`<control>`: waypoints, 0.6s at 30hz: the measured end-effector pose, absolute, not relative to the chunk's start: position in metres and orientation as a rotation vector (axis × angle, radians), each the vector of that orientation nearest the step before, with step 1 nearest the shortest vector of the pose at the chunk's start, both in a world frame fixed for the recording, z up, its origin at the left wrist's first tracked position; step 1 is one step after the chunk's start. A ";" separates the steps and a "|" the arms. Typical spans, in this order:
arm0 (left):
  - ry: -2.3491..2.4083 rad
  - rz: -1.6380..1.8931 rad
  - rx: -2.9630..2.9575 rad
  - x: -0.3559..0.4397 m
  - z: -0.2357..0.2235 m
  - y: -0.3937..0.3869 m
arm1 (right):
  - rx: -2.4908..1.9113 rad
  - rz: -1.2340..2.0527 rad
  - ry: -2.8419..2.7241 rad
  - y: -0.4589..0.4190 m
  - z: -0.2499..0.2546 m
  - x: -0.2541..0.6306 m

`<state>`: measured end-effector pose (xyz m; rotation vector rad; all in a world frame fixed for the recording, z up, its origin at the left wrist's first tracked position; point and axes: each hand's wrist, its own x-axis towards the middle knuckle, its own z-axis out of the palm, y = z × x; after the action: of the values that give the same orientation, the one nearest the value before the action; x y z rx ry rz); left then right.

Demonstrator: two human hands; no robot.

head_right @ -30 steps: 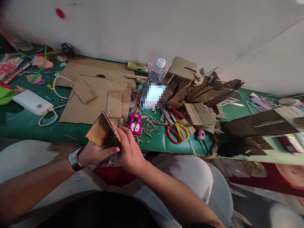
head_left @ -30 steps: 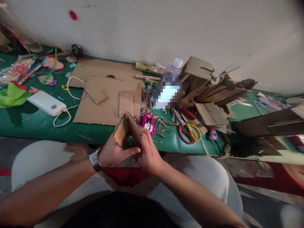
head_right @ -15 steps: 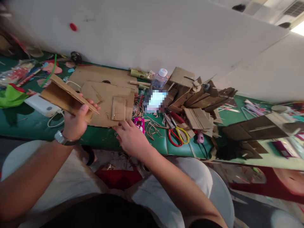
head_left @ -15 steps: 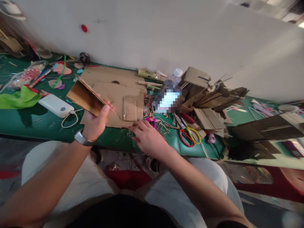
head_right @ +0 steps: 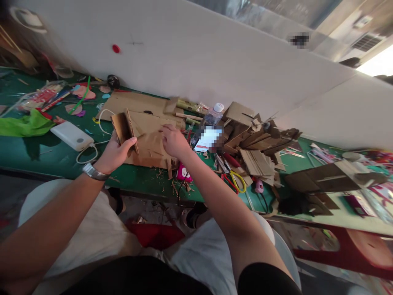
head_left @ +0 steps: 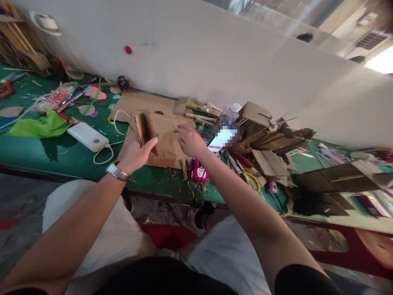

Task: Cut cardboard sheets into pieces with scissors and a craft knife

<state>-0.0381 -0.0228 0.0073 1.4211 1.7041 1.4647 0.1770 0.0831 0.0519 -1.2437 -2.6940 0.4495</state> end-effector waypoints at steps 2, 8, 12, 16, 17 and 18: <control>1.762 1.477 1.379 -0.045 0.012 -0.020 | -1.360 0.410 -2.613 0.095 0.052 0.180; 2.081 1.239 1.216 -0.067 0.015 -0.011 | -1.791 0.562 -2.427 0.127 0.035 0.183; 2.075 1.176 1.267 -0.067 0.014 -0.010 | -1.838 0.682 -2.223 0.139 0.028 0.178; 2.104 1.162 1.235 -0.066 0.016 -0.011 | -1.701 0.776 -1.992 0.143 0.037 0.172; 2.103 1.194 1.225 -0.066 0.017 -0.012 | -1.645 0.809 -1.955 0.144 0.043 0.172; 2.099 1.242 1.218 -0.066 0.018 -0.012 | -1.590 0.838 -1.924 0.146 0.049 0.171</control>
<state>-0.0658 -0.0117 0.0179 1.2180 2.0990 1.2420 0.1713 0.1459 0.0486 -1.5897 -1.9237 0.8377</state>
